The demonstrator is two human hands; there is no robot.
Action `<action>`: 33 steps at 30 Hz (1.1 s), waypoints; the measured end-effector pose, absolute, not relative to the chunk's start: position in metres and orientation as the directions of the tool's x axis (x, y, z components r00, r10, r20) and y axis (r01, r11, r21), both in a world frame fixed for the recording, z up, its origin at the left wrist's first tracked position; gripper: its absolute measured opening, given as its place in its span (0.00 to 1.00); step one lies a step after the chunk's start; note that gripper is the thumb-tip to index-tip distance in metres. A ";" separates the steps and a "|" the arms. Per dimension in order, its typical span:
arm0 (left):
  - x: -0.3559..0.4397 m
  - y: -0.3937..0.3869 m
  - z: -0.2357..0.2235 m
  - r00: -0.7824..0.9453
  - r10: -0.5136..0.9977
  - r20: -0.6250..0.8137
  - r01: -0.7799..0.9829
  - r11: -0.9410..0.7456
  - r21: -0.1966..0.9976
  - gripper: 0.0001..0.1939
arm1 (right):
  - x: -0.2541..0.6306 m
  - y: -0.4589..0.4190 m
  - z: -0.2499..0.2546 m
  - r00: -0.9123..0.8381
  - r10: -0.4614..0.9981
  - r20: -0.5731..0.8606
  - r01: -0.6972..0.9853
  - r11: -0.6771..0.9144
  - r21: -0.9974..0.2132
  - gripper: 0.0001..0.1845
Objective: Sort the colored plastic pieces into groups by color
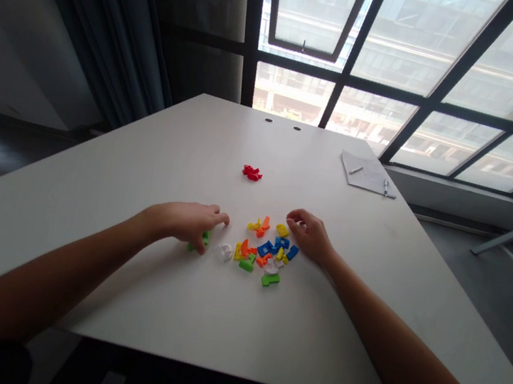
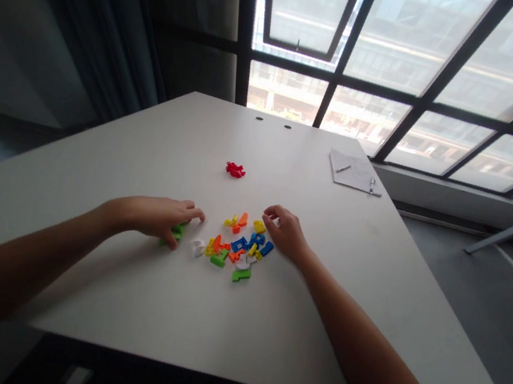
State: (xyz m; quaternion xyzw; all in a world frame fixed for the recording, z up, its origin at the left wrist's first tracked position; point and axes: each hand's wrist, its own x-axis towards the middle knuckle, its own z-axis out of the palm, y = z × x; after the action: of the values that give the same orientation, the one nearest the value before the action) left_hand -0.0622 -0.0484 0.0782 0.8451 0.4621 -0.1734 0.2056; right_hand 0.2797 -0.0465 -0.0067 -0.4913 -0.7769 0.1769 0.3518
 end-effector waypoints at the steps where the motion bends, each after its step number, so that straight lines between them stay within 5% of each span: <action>1: -0.060 -0.045 0.077 0.545 0.701 -0.460 0.835 -0.502 0.225 0.39 | 0.275 -0.049 -0.004 -0.302 0.885 0.356 0.619 0.466 -0.632 0.15; 6: -0.045 -0.020 0.067 0.706 0.626 -0.330 0.700 -0.550 0.455 0.32 | 0.259 -0.059 0.002 -0.535 0.808 0.249 0.583 0.566 -0.583 0.28; 9: -0.034 -0.016 0.056 0.770 0.604 -0.205 0.605 -0.591 0.534 0.32 | 0.258 -0.061 0.000 -0.617 0.762 0.197 0.582 0.610 -0.537 0.27; 16: -0.005 -0.027 0.022 0.760 0.638 0.124 0.529 -0.718 0.452 0.22 | 0.265 -0.059 0.004 -0.543 0.793 0.278 0.528 0.579 -0.621 0.16; 22: -0.005 -0.029 0.017 0.725 0.673 0.147 0.545 -0.691 0.475 0.19 | 0.279 -0.053 0.001 -0.393 0.889 0.236 0.562 0.436 -0.703 0.16; 33: -0.024 -0.031 0.027 0.761 0.647 0.055 0.501 -0.639 0.584 0.20 | 0.305 -0.047 0.006 -0.453 0.866 0.210 0.570 0.463 -0.679 0.23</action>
State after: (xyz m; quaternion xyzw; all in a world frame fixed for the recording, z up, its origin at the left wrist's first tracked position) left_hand -0.0245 -0.0314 0.0274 0.8958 0.3202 0.1305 0.2793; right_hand 0.3047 -0.0467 0.0059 -0.4437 -0.8091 0.2679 0.2770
